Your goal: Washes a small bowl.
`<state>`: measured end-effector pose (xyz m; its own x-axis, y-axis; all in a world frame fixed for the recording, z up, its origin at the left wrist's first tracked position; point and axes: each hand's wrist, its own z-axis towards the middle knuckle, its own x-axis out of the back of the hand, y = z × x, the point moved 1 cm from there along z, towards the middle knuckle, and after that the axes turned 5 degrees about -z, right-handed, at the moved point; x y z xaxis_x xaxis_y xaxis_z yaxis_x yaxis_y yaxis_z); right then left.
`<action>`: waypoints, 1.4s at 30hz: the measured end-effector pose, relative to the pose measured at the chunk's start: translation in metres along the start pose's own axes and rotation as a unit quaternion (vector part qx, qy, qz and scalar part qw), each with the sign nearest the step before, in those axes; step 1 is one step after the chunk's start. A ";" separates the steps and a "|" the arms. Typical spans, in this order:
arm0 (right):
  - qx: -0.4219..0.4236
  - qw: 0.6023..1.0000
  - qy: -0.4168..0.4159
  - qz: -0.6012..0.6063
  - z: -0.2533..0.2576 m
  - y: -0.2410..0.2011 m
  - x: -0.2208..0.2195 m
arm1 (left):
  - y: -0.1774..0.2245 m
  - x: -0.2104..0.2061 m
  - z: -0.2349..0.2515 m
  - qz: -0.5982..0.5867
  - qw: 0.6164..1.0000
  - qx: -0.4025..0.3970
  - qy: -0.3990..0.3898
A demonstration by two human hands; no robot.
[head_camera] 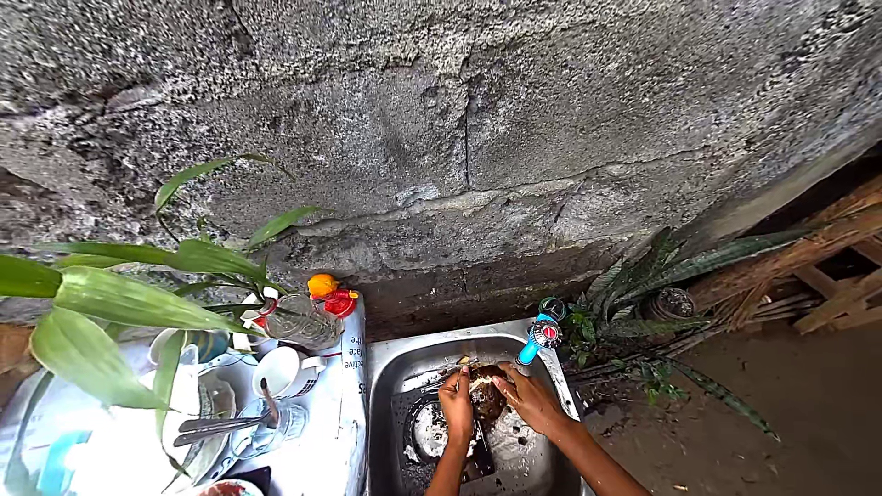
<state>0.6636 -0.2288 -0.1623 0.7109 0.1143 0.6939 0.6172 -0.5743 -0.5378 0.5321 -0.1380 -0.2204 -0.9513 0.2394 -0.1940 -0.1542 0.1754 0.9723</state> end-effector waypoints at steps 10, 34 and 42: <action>0.061 0.997 -0.039 0.038 0.001 0.009 -0.006 | 0.002 0.008 0.000 -0.124 0.985 0.092 0.073; -0.140 0.980 0.059 0.127 0.022 -0.012 -0.018 | -0.009 0.001 -0.016 -0.084 0.995 -0.003 0.044; -0.111 0.991 0.064 0.043 0.034 -0.013 -0.022 | 0.002 0.002 -0.002 0.379 0.911 -0.076 -0.141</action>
<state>0.6509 -0.1963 -0.1869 0.7009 -0.0380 0.7123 0.4565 -0.7433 -0.4889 0.5297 -0.1393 -0.2180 -0.6967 0.4760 0.5367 0.4645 -0.2708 0.8432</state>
